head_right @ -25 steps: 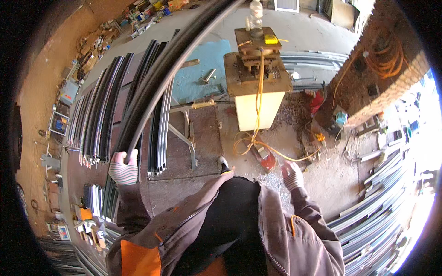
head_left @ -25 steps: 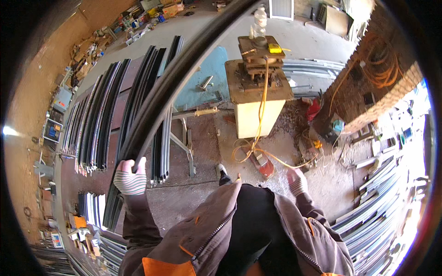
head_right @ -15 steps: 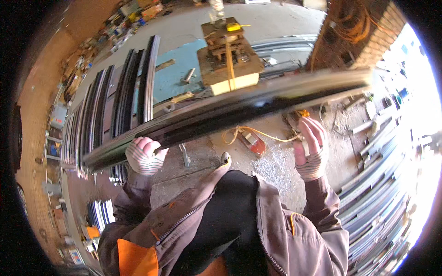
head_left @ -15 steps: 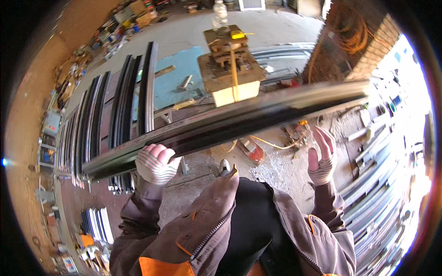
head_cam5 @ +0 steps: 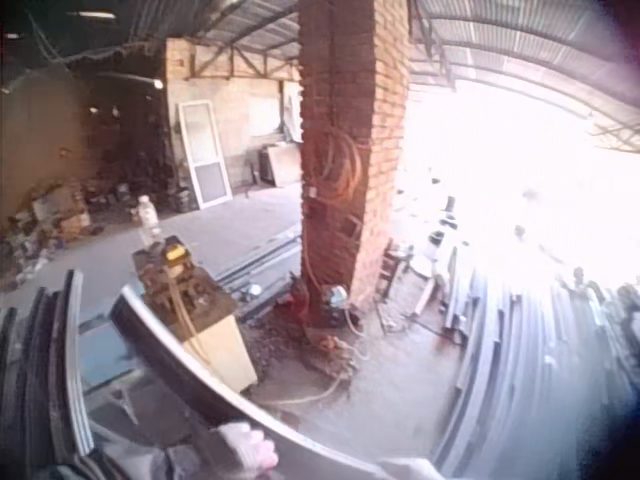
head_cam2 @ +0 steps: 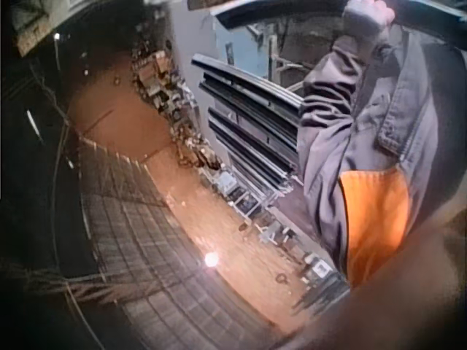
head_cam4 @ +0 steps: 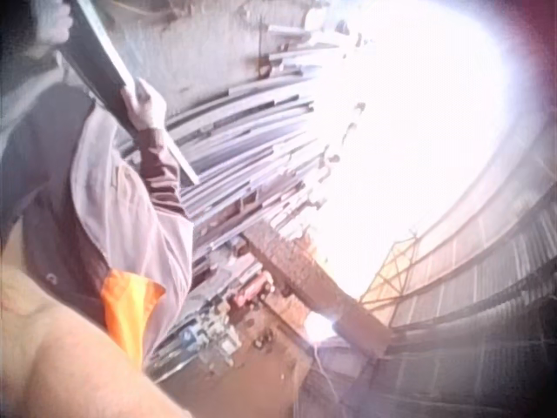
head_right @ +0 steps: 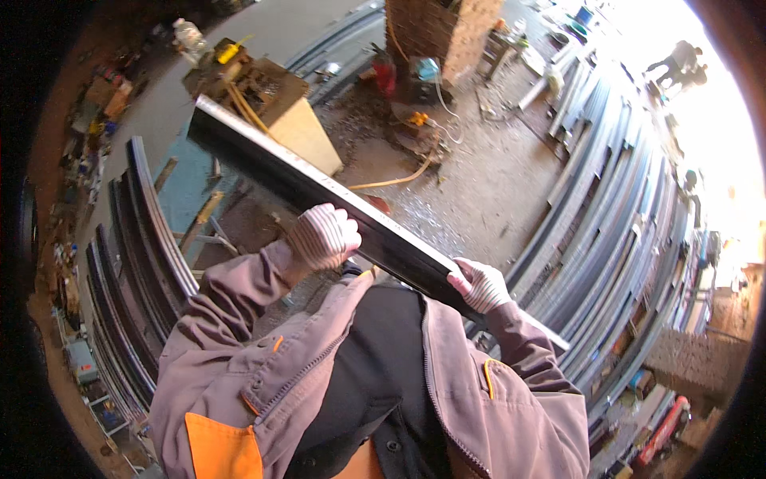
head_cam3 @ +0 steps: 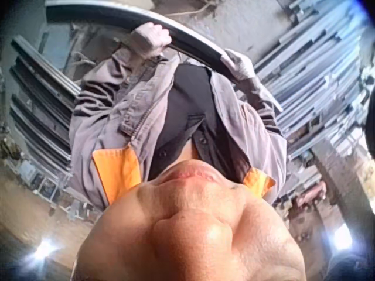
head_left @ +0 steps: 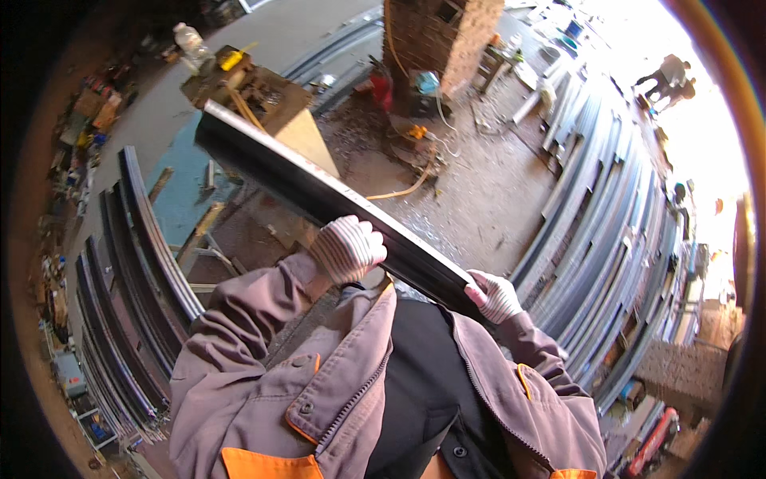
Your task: The person repeatedly picks up long metal bars from a stack, carries them to a machine, and places them back. The cycle of picking, moving, and returning the bars continues throughout the clip.
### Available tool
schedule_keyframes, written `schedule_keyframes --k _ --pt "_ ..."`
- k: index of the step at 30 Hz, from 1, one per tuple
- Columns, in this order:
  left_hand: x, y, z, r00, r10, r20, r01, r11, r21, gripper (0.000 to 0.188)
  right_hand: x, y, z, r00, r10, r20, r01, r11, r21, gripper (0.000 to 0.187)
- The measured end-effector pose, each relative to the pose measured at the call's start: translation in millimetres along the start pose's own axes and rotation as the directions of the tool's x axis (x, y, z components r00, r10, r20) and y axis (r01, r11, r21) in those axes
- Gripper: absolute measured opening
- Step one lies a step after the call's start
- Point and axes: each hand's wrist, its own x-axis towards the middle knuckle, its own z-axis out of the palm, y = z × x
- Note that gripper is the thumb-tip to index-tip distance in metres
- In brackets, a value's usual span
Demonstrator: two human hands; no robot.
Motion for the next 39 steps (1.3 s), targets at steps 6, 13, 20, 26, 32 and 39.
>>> schedule_keyframes --k 6,13,20,26,32,39 --pt "15 -7 60 0.941 -0.258 -0.217 0.212 0.953 -0.216 0.038 -80 85 36 0.942 0.311 -0.123 -0.290 0.943 0.162 0.045" --pt "-126 -26 169 0.687 -0.689 0.231 0.723 0.621 -0.302 0.042 -135 145 49 0.687 0.725 -0.049 -0.713 0.685 0.147 0.055" --pt "-370 16 262 0.060 -0.768 0.638 0.996 0.001 -0.092 0.044 -93 179 52 0.442 0.894 0.068 -0.789 0.424 -0.445 0.084" --pt "-453 77 252 -0.106 -0.750 0.653 0.946 -0.279 -0.166 0.025 -80 211 64 0.362 0.911 0.199 -0.725 0.409 -0.554 0.085" --pt "-460 100 247 -0.214 -0.667 0.714 0.844 -0.494 -0.208 0.026 -80 223 68 0.315 0.923 0.219 -0.725 0.383 -0.572 0.086" --pt "-437 77 256 -0.116 -0.706 0.698 0.874 -0.406 -0.266 0.026 -83 219 71 0.278 0.934 0.225 -0.748 0.357 -0.559 0.086"
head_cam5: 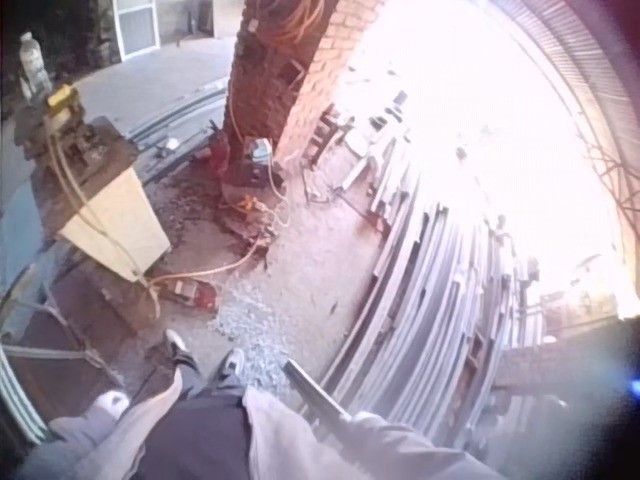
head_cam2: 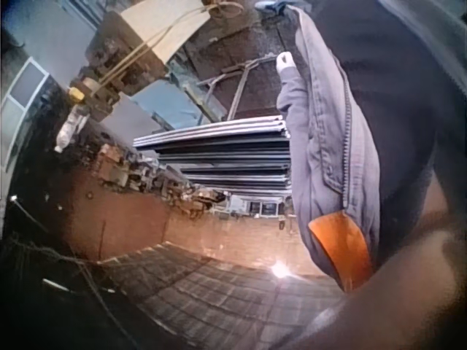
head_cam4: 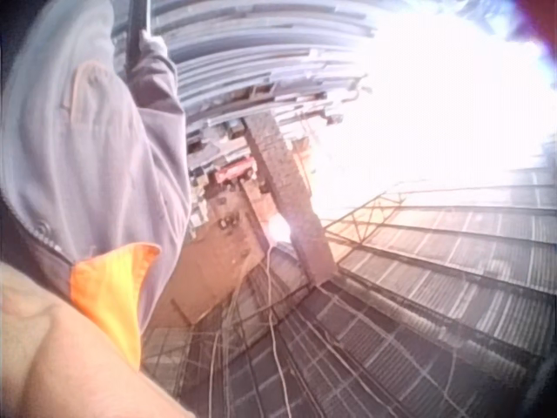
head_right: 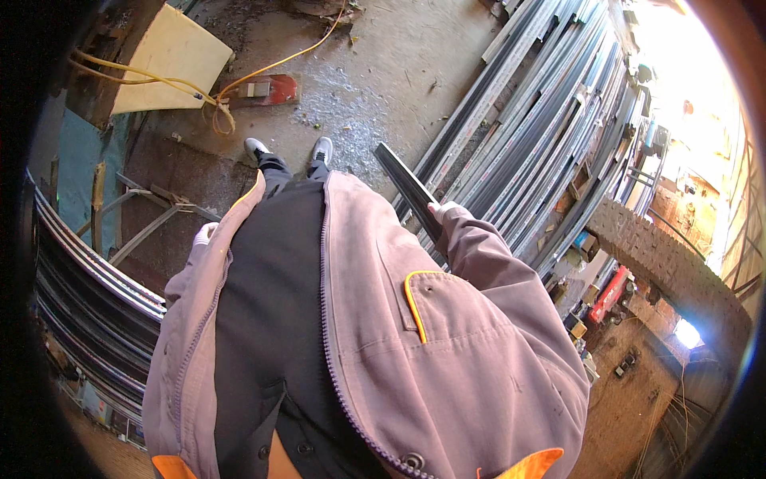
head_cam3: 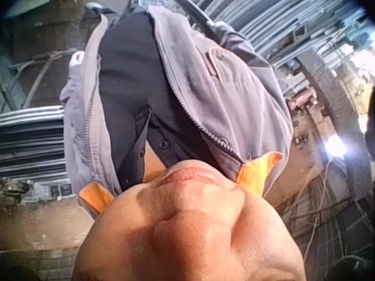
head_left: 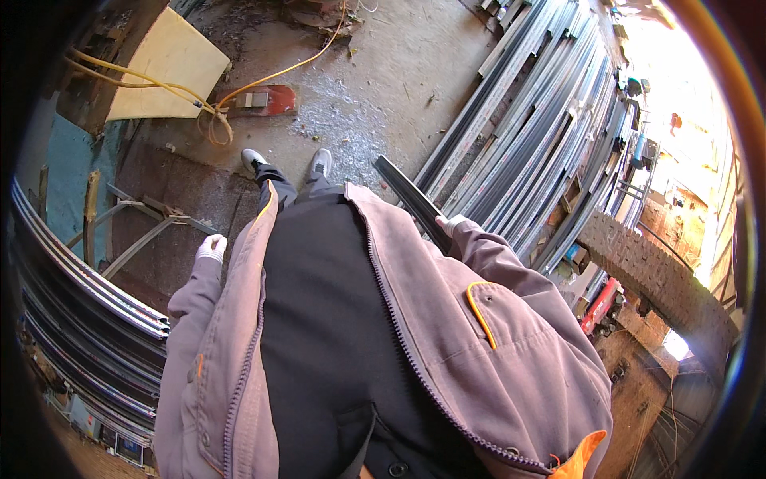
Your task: The person repeatedly picks up long metal bars from a stack, carries them to a machine, and places them back. The cycle of picking, moving, and returning the bars continues throughout the clip.
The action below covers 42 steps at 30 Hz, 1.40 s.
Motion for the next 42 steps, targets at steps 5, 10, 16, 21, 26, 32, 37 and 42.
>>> schedule_keyframes --k 5,10,16,21,26,32,37,42 --pt "33 10 -17 0.997 0.053 -0.052 -0.056 0.997 -0.059 0.023 1 0 4 1.000 0.008 0.009 -0.008 1.000 0.017 0.086" --pt "48 -2 -34 0.996 0.056 -0.066 -0.069 0.976 -0.208 0.023 2 1 6 1.000 0.015 0.017 -0.015 0.999 0.030 0.086" --pt "24 -1 -43 0.995 0.082 -0.060 -0.082 0.997 0.008 0.022 4 3 10 1.000 0.018 0.022 -0.019 0.999 0.046 0.086" --pt "-1 16 -38 0.999 0.043 -0.008 -0.041 0.982 0.185 0.017 4 3 11 1.000 0.017 0.021 -0.018 0.998 0.062 0.087" --pt "-8 32 -33 0.997 -0.036 0.073 0.015 0.963 0.269 0.018 9 5 12 1.000 0.007 0.004 -0.007 0.996 0.084 0.087" --pt "1 44 -21 0.995 0.095 -0.002 -0.093 0.976 0.199 0.017 25 15 21 0.998 0.009 -0.058 0.001 0.985 0.172 0.087" --pt "13 96 9 0.958 0.280 0.055 -0.285 0.933 0.220 0.025 24 10 15 0.986 -0.162 -0.026 0.158 0.895 0.418 0.088" --pt "31 194 48 0.922 0.376 0.092 -0.386 0.906 0.173 0.036 2 -9 -9 0.915 -0.379 -0.140 0.385 0.710 0.590 0.054"
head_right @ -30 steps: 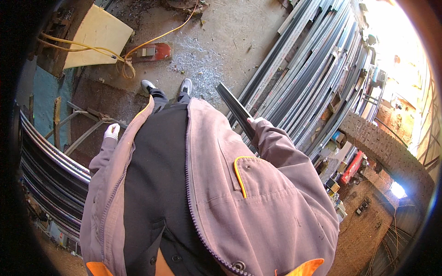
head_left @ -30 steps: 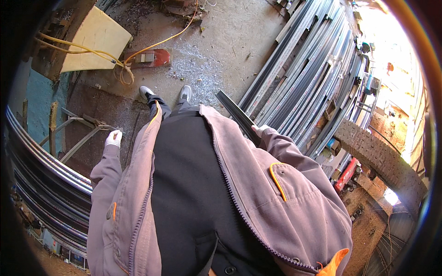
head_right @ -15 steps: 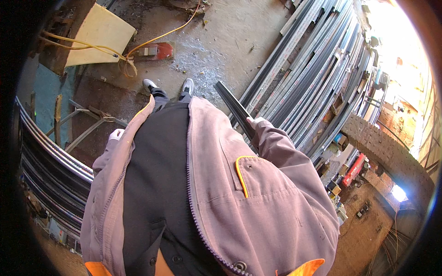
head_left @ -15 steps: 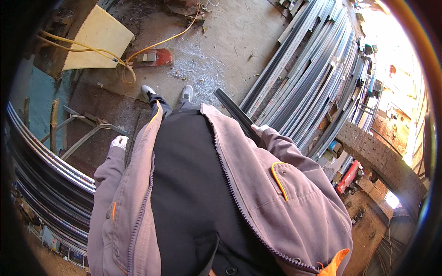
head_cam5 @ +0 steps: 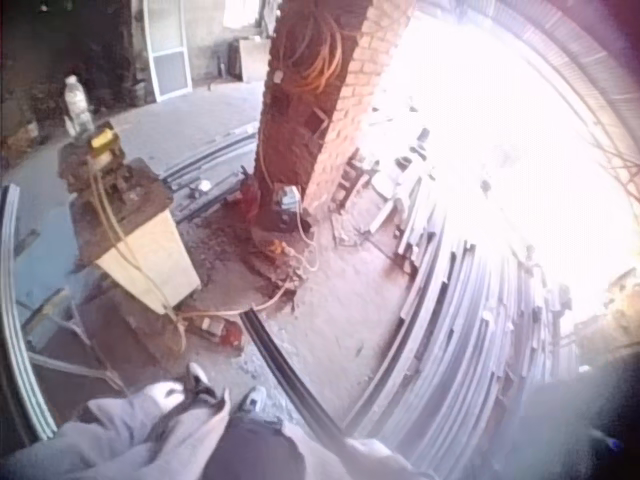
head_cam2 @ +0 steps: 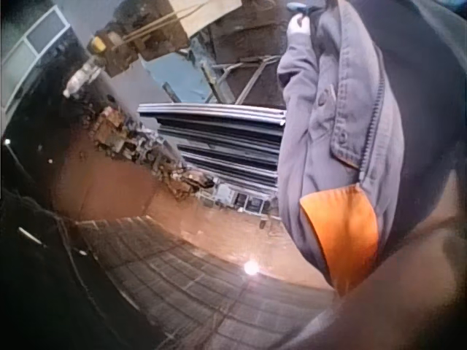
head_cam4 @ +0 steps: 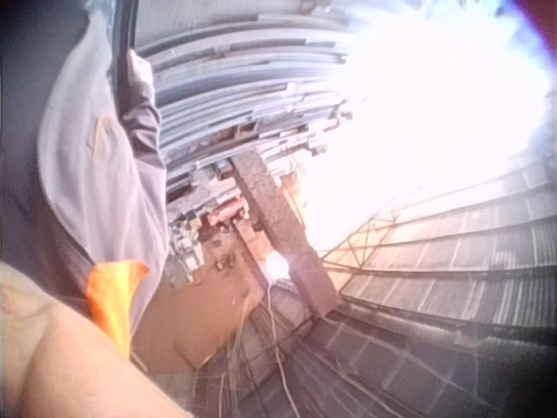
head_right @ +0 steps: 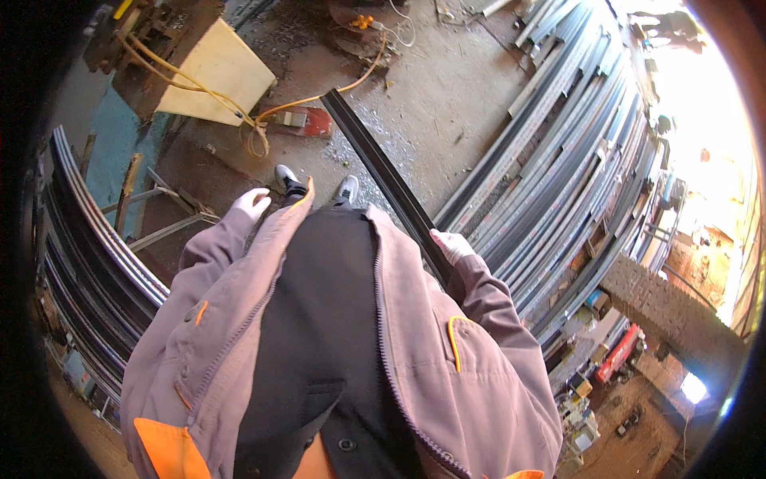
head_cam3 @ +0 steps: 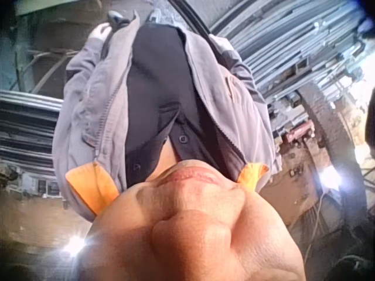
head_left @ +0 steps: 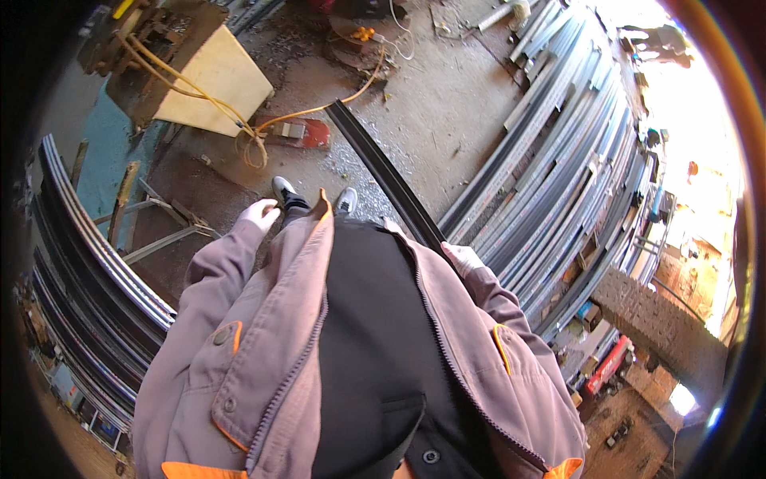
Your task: The person repeatedly picks up long metal bars from a stack, carries them to a machine, and places them back. The cycle of picking, moving, and returning the bars continues throughout the clip.
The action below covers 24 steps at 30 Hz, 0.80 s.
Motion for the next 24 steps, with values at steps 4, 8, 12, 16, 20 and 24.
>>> schedule_keyframes --k 4,8,12,16,20,24 --pt "59 67 1 0.998 0.037 0.055 -0.026 0.981 -0.190 0.058 -13 -30 -7 0.976 -0.203 0.073 0.189 0.968 0.163 0.037" --pt "116 139 -26 0.988 -0.148 0.052 0.147 0.762 -0.631 0.087 -31 -63 -6 0.917 -0.366 0.158 0.283 0.877 0.388 0.039" --pt "149 184 -80 0.938 -0.346 -0.021 0.121 0.385 -0.915 0.096 -42 -94 -4 0.909 -0.340 0.239 0.258 0.913 0.317 0.045" --pt "175 192 -115 0.873 -0.441 -0.207 0.040 0.488 -0.872 0.089 -38 -126 3 0.896 -0.288 0.337 0.143 0.908 0.395 0.052" --pt "193 199 -139 0.783 -0.463 -0.415 -0.040 0.628 -0.777 0.080 -19 -180 25 0.926 -0.288 0.244 0.218 0.936 0.278 0.056" --pt "205 213 -178 0.755 -0.493 -0.433 -0.010 0.651 -0.759 0.075 18 -252 66 0.850 -0.456 0.265 0.364 0.870 0.331 0.049"
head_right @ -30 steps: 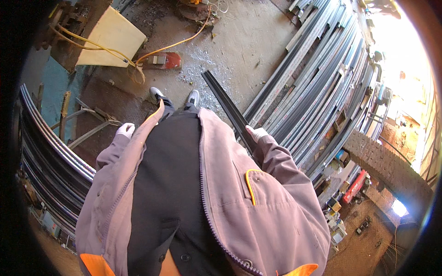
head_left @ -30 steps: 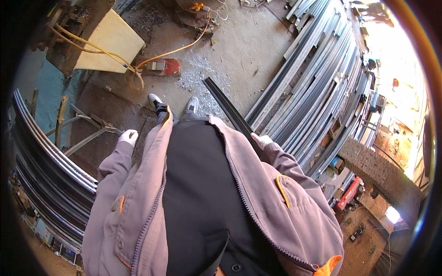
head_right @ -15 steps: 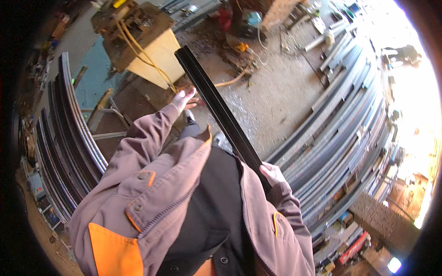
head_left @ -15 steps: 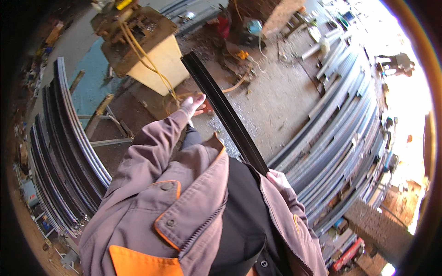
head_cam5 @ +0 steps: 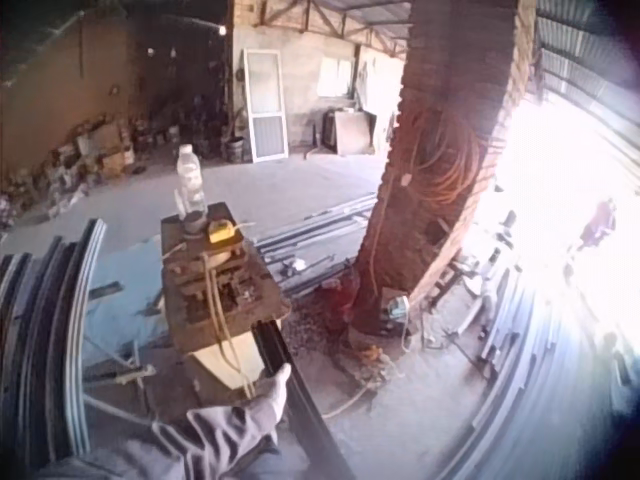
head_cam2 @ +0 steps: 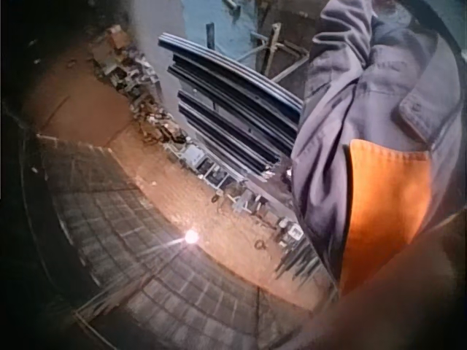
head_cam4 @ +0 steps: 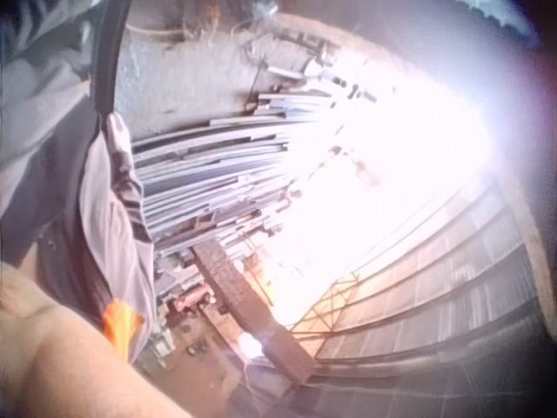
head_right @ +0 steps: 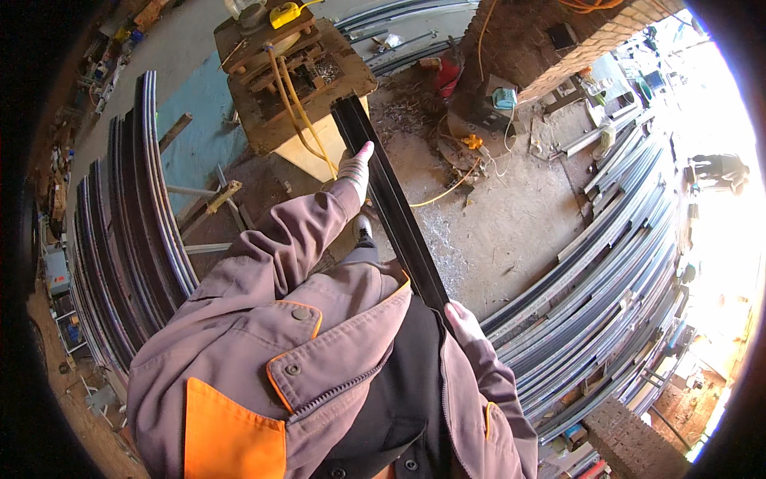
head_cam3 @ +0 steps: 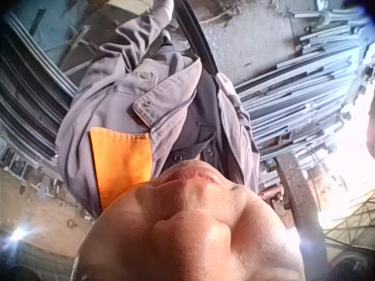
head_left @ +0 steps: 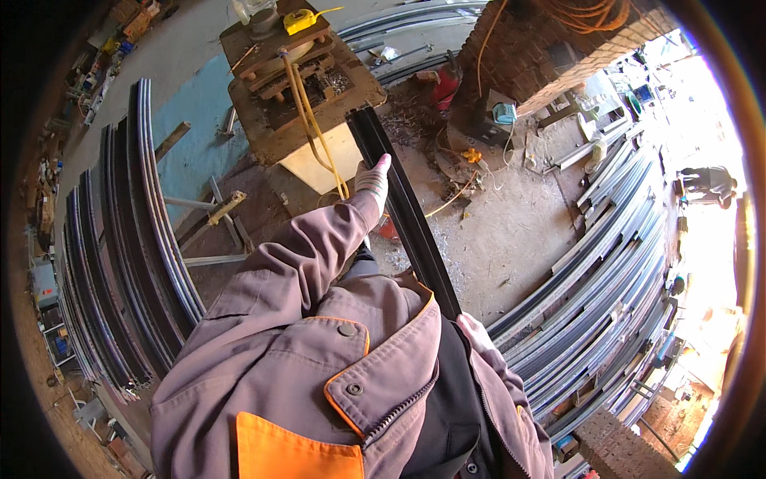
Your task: The person repeatedly picks up long metal bars from a stack, carries them to a machine, and places them back. The cycle of picking, moving, and returning the bars continues throughout the clip.
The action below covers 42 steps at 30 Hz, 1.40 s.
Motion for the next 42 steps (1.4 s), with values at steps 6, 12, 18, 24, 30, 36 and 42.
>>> schedule_keyframes --k 6,12,18,24,30,36,42 --pt "38 31 -17 0.993 0.095 0.072 -0.074 0.964 -0.255 0.068 65 -26 26 0.992 0.028 -0.122 -0.042 0.992 -0.115 0.040" --pt "102 49 -41 1.000 0.015 0.021 -0.008 0.957 -0.290 0.086 83 -41 36 0.994 -0.058 -0.088 0.046 0.991 -0.128 0.042" --pt "126 42 -47 0.999 -0.043 -0.021 0.044 0.998 0.045 0.093 86 -46 39 0.988 0.041 -0.146 -0.050 0.997 -0.062 0.044" --pt "126 38 -49 0.999 -0.030 -0.046 0.033 0.996 0.077 0.098 75 -48 26 0.991 0.114 -0.075 -0.121 0.987 -0.107 0.045" --pt "141 33 -56 0.997 -0.028 0.077 0.010 0.973 0.229 0.103 70 -59 29 0.982 0.155 -0.107 -0.169 0.975 -0.141 0.050" --pt "171 37 -53 0.999 0.026 0.032 -0.032 0.973 0.228 0.090 80 -82 31 0.983 0.141 -0.117 -0.166 0.955 -0.244 0.052" --pt "189 -2 -50 0.994 0.098 0.038 -0.104 0.869 0.484 0.098 81 -81 27 0.986 0.115 -0.123 -0.148 0.940 -0.306 0.046"
